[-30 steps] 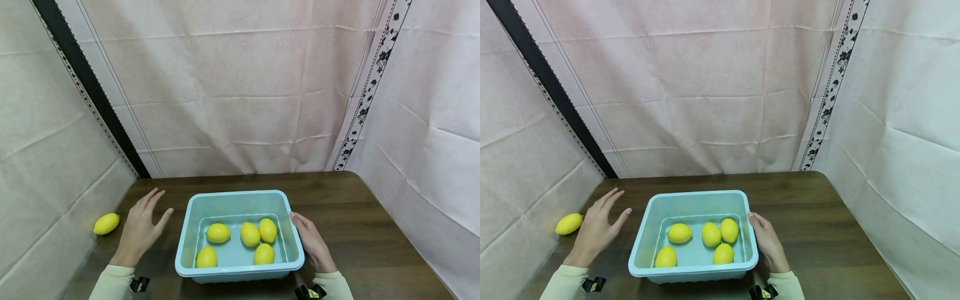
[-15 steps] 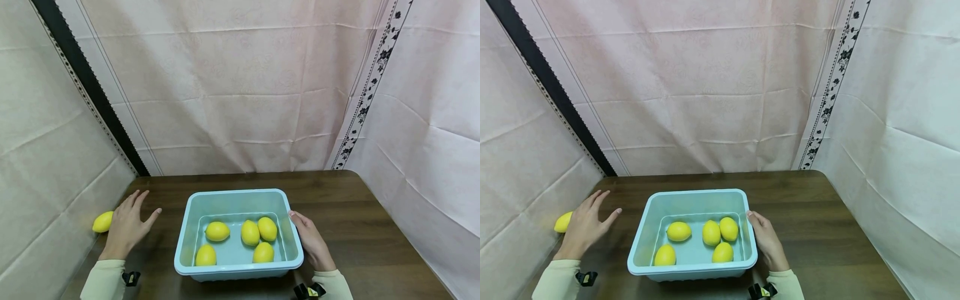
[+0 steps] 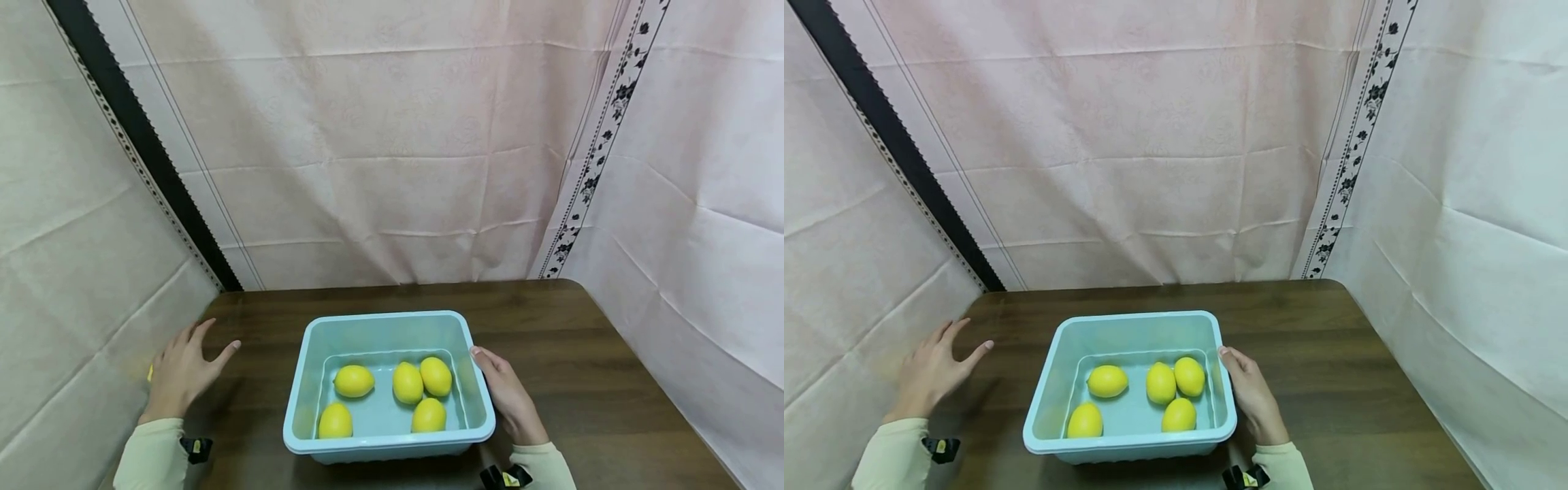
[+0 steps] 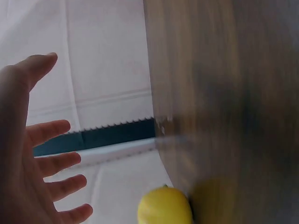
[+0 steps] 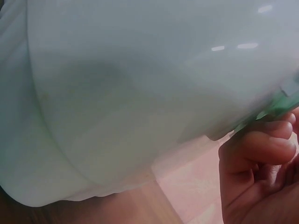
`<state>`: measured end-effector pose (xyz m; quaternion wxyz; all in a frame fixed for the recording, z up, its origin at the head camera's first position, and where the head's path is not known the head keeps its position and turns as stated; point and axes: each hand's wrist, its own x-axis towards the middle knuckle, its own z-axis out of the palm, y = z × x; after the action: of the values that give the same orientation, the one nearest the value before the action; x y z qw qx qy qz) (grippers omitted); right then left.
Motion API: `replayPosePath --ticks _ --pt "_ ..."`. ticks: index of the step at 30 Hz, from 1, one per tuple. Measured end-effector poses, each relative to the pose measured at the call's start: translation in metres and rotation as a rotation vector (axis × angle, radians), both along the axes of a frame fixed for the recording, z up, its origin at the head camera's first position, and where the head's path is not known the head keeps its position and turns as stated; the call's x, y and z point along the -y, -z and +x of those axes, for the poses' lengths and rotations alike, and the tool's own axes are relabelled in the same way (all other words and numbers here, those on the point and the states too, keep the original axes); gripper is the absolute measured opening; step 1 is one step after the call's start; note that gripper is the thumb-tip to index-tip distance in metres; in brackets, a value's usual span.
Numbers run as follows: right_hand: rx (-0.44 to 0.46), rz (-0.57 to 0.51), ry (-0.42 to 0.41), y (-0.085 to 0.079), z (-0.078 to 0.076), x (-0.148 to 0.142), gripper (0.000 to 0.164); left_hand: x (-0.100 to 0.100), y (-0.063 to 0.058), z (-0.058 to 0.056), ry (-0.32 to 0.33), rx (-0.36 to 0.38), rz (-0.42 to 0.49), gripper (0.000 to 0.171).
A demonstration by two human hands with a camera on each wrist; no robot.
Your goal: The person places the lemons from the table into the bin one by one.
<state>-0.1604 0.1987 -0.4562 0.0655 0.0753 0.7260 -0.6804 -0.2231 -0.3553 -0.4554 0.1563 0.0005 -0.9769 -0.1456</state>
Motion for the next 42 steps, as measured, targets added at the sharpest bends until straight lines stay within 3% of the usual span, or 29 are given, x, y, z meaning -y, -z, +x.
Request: replayPosePath --ticks 4,11,15,22,30,36,42 --pt "-0.001 -0.01 -0.004 0.003 0.001 0.0 0.055 0.013 0.005 -0.001 -0.027 0.058 -0.014 0.093" --pt "0.011 -0.004 0.002 0.006 0.002 0.001 0.049 0.026 0.014 -0.001 -0.061 0.241 -0.007 0.106" --pt "0.012 0.004 0.008 0.006 0.003 0.002 0.049 0.03 0.017 -0.005 -0.066 0.292 -0.007 0.111" --pt "0.005 0.003 0.007 0.006 0.003 0.003 0.053 0.04 0.019 -0.009 -0.135 0.32 0.01 0.114" --pt "0.001 -0.001 0.01 0.003 0.001 0.001 0.05 0.047 0.015 -0.009 -0.131 0.337 -0.009 0.112" --pt "-0.006 0.002 0.008 0.0 0.001 0.0 0.049 0.052 0.016 -0.008 -0.141 0.306 -0.016 0.092" --pt "-0.005 0.005 0.009 -0.001 0.001 0.001 0.049 0.054 0.02 -0.005 -0.127 0.318 0.059 0.075"
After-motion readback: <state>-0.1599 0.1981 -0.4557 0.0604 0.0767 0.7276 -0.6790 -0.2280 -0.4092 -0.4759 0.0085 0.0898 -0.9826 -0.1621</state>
